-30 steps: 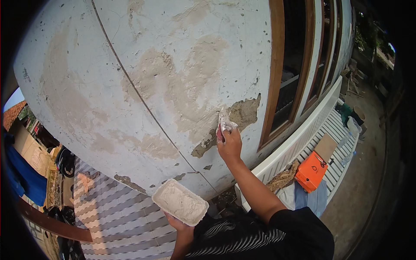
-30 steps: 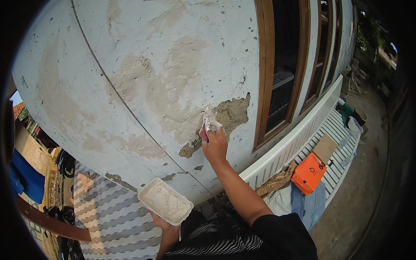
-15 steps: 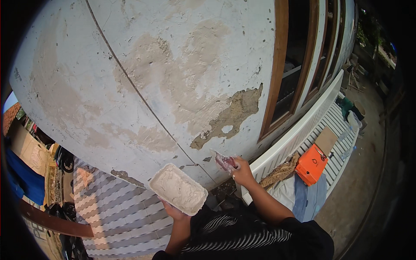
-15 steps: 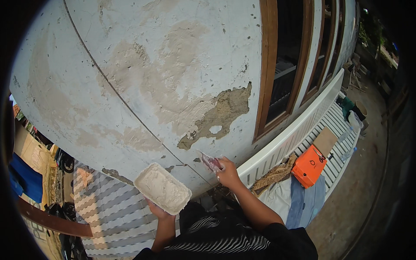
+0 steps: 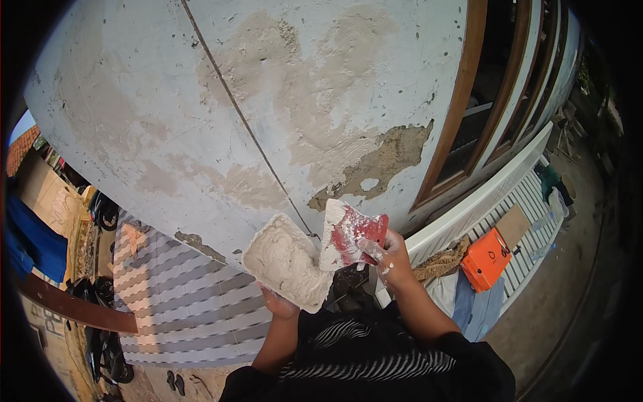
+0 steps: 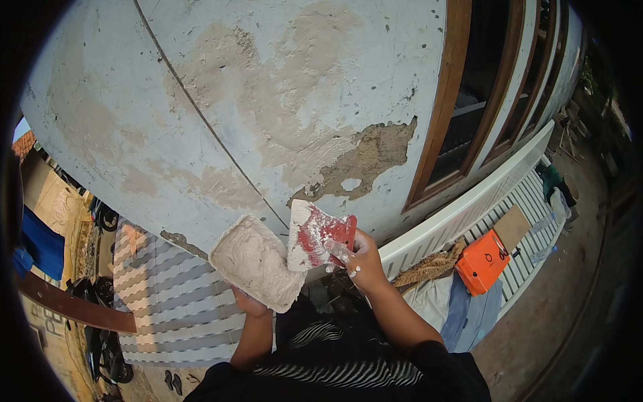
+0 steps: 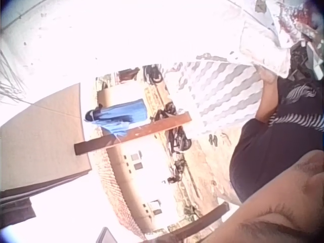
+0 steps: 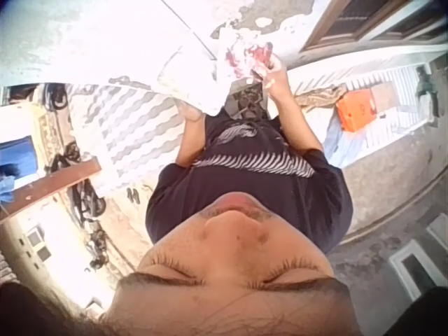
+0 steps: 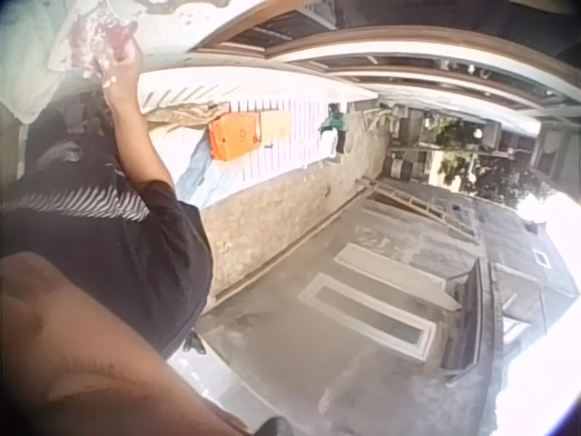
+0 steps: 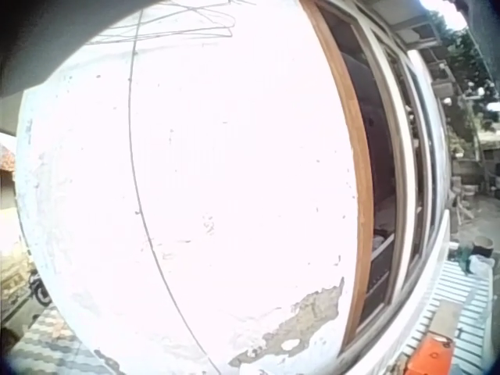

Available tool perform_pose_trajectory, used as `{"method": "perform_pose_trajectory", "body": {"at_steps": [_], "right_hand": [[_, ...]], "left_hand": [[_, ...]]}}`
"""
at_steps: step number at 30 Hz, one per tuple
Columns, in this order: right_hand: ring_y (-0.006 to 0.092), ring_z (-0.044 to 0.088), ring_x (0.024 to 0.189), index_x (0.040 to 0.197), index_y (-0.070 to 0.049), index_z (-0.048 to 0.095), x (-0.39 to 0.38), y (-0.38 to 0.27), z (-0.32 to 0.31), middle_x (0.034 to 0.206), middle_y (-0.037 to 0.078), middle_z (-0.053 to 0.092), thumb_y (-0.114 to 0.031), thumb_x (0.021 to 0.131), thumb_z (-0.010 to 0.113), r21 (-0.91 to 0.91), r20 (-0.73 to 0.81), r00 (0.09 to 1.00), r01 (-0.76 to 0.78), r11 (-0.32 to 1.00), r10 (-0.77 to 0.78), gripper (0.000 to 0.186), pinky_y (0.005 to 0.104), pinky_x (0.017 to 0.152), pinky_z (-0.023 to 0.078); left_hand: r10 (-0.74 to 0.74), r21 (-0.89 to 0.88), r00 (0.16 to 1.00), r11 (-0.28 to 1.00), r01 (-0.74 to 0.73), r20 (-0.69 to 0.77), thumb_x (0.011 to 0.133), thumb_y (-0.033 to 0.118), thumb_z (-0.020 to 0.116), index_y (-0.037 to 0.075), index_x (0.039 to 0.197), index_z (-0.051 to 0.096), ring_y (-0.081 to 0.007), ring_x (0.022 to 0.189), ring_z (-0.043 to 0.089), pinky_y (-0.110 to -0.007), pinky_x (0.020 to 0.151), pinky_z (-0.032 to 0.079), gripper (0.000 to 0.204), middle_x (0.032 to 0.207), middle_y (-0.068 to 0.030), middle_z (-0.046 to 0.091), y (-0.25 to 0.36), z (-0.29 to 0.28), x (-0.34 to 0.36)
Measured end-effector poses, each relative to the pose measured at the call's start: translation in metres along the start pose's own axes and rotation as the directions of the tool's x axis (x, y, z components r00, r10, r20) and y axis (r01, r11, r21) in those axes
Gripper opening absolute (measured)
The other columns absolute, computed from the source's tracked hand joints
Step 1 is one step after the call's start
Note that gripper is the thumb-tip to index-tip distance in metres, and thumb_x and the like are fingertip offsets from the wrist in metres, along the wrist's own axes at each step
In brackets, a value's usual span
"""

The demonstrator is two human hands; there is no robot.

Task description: Patching a damaged exterior wall by applying plaster or putty using a spatula.

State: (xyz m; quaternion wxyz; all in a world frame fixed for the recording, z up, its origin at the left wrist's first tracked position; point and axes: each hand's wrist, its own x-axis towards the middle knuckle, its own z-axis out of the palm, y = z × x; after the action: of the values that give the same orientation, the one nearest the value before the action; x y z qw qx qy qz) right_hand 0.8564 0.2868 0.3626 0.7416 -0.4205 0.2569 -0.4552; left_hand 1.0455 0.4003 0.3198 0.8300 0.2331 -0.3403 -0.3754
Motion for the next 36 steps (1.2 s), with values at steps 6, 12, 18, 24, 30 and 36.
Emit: {"method": "perform_pose_trajectory", "body": {"at_steps": [6,12,18,24,30,36], "right_hand": [[0.0069,0.060,0.076,0.121,0.001,0.050,0.011,-0.020,0.007,0.096,0.005,0.065,-0.011,0.090,0.064,-0.059,0.117,0.993,-0.013,0.998,0.020,0.036,0.0230,0.065,0.049],[0.0066,0.061,0.079,0.122,0.001,0.051,0.016,-0.046,0.004,0.096,0.003,0.065,-0.012,0.091,0.062,-0.220,0.265,0.954,-0.081,0.972,0.140,0.035,0.0217,0.068,0.049],[0.0076,0.059,0.089,0.123,0.004,0.054,0.025,-0.061,0.003,0.102,0.004,0.064,-0.013,0.093,0.061,-0.266,0.312,0.940,-0.055,0.963,0.140,0.035,0.0244,0.078,0.049],[0.0046,0.056,0.078,0.112,0.003,0.060,0.030,-0.075,0.006,0.091,0.001,0.064,-0.014,0.093,0.061,-0.346,0.298,0.947,-0.014,0.938,0.124,0.026,0.0219,0.069,0.046],[0.0058,0.057,0.081,0.112,0.003,0.058,0.036,-0.081,0.003,0.092,0.002,0.064,-0.015,0.094,0.061,-0.425,0.379,0.912,0.020,0.905,0.158,0.026,0.0242,0.072,0.048],[0.0055,0.058,0.078,0.107,0.004,0.060,0.043,-0.068,0.002,0.090,0.003,0.064,-0.014,0.094,0.059,-0.273,0.435,0.870,-0.120,0.955,0.234,0.021,0.0232,0.069,0.048]], "left_hand": [[-0.040,-0.174,0.997,0.983,0.051,0.064,0.093,0.058,0.036,0.011,0.151,0.014,-0.0406,0.140,0.024,-0.058,0.112,0.024,0.078,0.155,-0.0153,0.020,0.001,-0.011,0.006],[0.056,-0.161,0.985,0.987,-0.029,0.163,0.087,0.052,0.040,0.005,0.150,0.013,-0.0426,0.139,0.025,-0.057,0.112,0.024,0.084,0.154,-0.0203,0.020,-0.004,-0.013,0.019],[0.111,-0.042,0.987,0.993,-0.107,0.116,0.083,0.051,0.041,0.002,0.150,0.010,-0.0425,0.140,0.022,-0.056,0.114,0.022,0.089,0.154,-0.0223,0.016,-0.020,0.002,0.031],[0.164,-0.097,0.978,0.984,-0.152,0.130,0.082,0.052,0.043,0.002,0.150,0.008,-0.0416,0.141,0.020,-0.055,0.115,0.019,0.091,0.155,-0.0218,0.015,-0.042,0.014,0.037],[-0.025,-0.165,0.990,0.986,0.001,-0.140,0.075,0.046,0.075,0.016,0.153,0.002,-0.0361,0.141,0.023,-0.053,0.113,0.025,0.110,0.155,-0.0137,0.018,-0.027,0.070,0.054],[0.107,-0.135,0.982,0.987,-0.086,0.154,0.079,0.044,0.072,0.019,0.153,0.002,-0.0340,0.141,0.024,-0.053,0.114,0.024,0.104,0.155,-0.0110,0.020,-0.037,0.041,0.051]]}}
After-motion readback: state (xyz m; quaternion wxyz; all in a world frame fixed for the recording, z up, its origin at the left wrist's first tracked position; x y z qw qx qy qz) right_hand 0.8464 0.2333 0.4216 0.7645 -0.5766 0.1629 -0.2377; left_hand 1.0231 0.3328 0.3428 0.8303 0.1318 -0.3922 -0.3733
